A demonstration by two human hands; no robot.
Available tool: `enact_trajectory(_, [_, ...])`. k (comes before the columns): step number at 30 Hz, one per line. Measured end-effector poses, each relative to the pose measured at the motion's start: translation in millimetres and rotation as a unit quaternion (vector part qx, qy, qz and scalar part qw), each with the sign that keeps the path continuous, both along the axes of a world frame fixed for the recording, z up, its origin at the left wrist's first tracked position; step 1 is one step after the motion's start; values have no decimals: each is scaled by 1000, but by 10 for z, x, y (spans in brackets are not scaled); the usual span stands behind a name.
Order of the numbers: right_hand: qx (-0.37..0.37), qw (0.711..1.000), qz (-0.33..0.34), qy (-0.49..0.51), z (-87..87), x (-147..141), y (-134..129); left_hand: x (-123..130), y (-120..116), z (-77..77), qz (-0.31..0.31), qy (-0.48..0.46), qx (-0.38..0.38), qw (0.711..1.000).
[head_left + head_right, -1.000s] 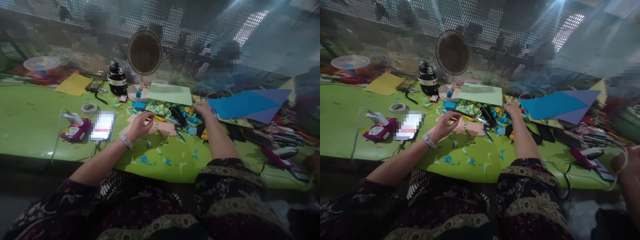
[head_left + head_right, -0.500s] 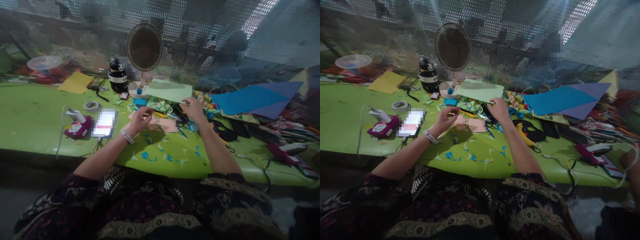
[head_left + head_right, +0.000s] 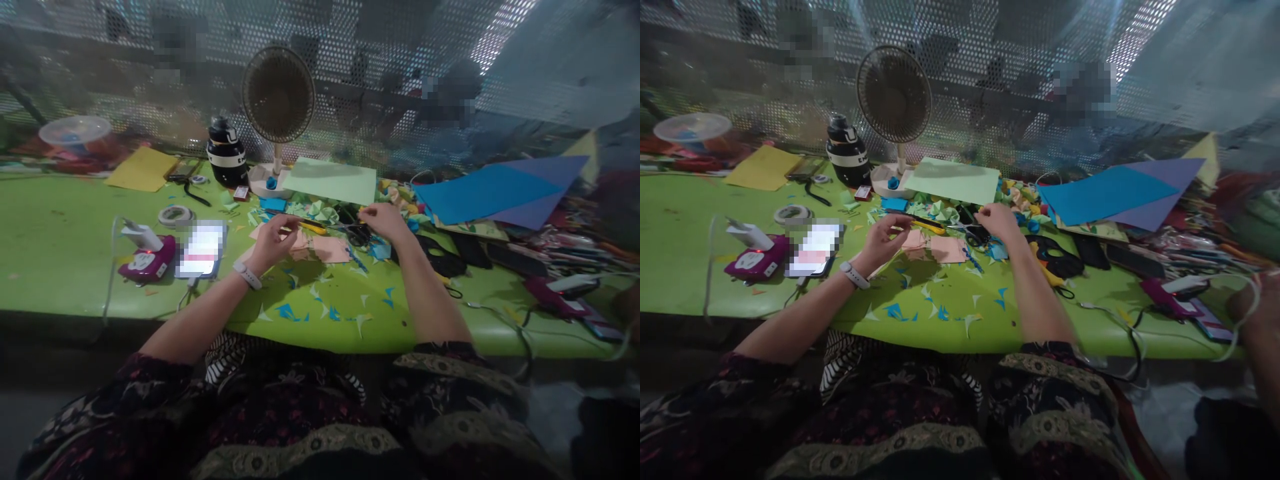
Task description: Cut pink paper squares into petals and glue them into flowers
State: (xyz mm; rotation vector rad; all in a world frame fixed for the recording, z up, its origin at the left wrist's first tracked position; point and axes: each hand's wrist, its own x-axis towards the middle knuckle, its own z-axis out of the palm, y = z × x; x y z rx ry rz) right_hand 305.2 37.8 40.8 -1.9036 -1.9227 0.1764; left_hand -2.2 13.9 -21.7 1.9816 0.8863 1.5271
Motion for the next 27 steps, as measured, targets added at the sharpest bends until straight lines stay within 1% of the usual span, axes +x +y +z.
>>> enact_trajectory(2, [90, 994, -49, -28, -37, 38, 21, 0, -3, 1, 2, 1, -2, 1000])
enact_trajectory(3, [118, 991, -60, -33, -51, 56, 22, 1, -6, 2, 1, 3, -3, 1000])
enact_trajectory(5, [131, 989, -58, -24, -64, 72, 1, 2, -11, 8, -4, 7, -4, 1000])
enact_trajectory(7, [115, 992, -42, -1, -48, 39, -54, 2, -13, 15, -6, 11, -4, 1000])
enact_trajectory(9, [85, 996, 7, 31, -11, -55, -135, 0, -9, 21, 2, 9, -5, 1000])
enact_trajectory(11, [28, 992, 106, 58, 18, -199, -223, -4, 0, 20, 12, 6, -8, 1000])
enact_trajectory(12, [-9, 986, 160, 56, 22, -282, -263, -7, 6, 17, 16, 6, -10, 1000])
enact_trajectory(14, [-61, 969, 241, -3, -2, -443, -324, -13, 17, 8, 18, 8, -13, 1000])
enact_trajectory(15, [-78, 961, 262, -39, -25, -513, -344, -15, 22, 2, 17, 9, -14, 1000])
enact_trajectory(17, [-99, 951, 275, -99, -78, -618, -367, -20, 30, -11, 14, 9, -14, 1000])
enact_trajectory(19, [-108, 949, 266, -129, -117, -671, -375, -24, 34, -25, 11, 10, -15, 1000])
enact_trajectory(23, [-108, 953, 246, -143, -125, -676, -377, -26, 34, -52, 6, 19, -17, 1000])
enact_trajectory(27, [-114, 950, 250, -151, -120, -665, -376, -23, 24, -66, 7, 27, -23, 999])
